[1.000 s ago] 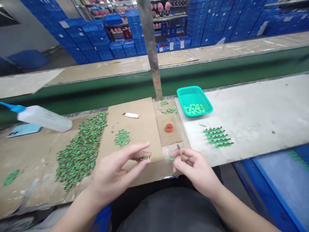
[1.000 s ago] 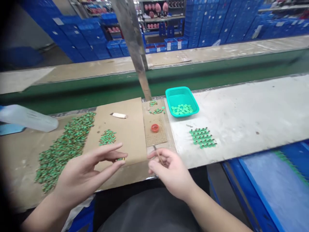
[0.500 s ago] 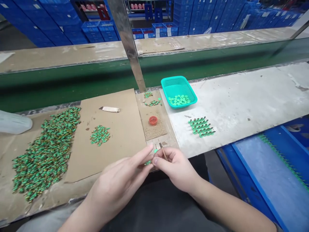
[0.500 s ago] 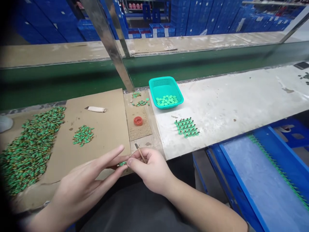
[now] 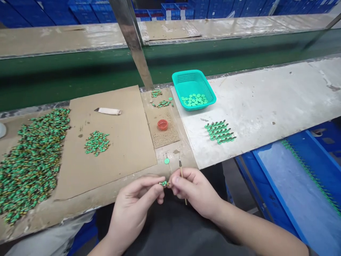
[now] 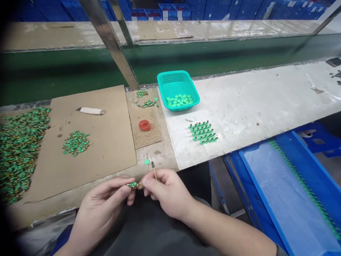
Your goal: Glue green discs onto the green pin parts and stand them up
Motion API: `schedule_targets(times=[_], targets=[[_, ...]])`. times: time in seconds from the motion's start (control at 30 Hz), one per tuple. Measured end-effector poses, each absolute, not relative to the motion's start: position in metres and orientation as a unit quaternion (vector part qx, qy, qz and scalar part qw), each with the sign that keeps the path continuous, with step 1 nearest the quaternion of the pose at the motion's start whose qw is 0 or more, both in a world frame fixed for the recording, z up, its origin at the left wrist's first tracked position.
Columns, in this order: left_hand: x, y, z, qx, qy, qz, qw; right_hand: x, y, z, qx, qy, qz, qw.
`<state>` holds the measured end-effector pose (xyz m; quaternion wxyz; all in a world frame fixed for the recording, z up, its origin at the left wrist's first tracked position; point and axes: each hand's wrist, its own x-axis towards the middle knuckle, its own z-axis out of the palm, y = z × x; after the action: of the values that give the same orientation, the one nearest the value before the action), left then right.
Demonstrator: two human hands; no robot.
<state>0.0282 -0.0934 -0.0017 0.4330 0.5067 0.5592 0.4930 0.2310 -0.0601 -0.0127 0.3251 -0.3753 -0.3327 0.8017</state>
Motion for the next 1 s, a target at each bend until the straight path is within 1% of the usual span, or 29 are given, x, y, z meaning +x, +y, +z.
schedule_targets(times=[0.07,0.13,0.2,0.27,0.37,0.43,0.53,0.6,0.77,1.0], targets=[[0.019,-0.083,-0.006,0.543,0.571,0.484,0.380,0.239,-0.051,-0.009,-0.393,-0.404,0.736,0.375],[0.009,-0.070,-0.011,0.569,0.579,0.475,0.339,0.251,-0.037,-0.005,-0.414,-0.527,0.598,0.439],[0.002,-0.056,-0.017,0.606,0.577,0.457,0.302,0.262,-0.022,-0.001,-0.412,-0.633,0.458,0.469],[0.000,-0.044,-0.023,0.647,0.562,0.436,0.275,0.270,-0.009,0.000,-0.398,-0.684,0.395,0.466],[0.002,-0.034,-0.030,0.689,0.538,0.418,0.247,0.273,0.003,-0.005,-0.379,-0.734,0.340,0.449],[0.003,-0.033,-0.033,0.703,0.533,0.410,0.234,0.272,0.005,-0.010,-0.384,-0.771,0.298,0.413],[0.004,-0.034,-0.036,0.716,0.530,0.396,0.222,0.268,0.004,-0.020,-0.405,-0.808,0.288,0.318],[0.004,-0.035,-0.036,0.722,0.531,0.389,0.216,0.266,0.002,-0.027,-0.405,-0.817,0.294,0.286],[0.002,-0.034,-0.037,0.733,0.528,0.374,0.210,0.264,0.001,-0.035,-0.409,-0.808,0.293,0.306],[0.000,-0.033,-0.038,0.748,0.516,0.367,0.200,0.263,0.001,-0.037,-0.436,-0.804,0.286,0.285]])
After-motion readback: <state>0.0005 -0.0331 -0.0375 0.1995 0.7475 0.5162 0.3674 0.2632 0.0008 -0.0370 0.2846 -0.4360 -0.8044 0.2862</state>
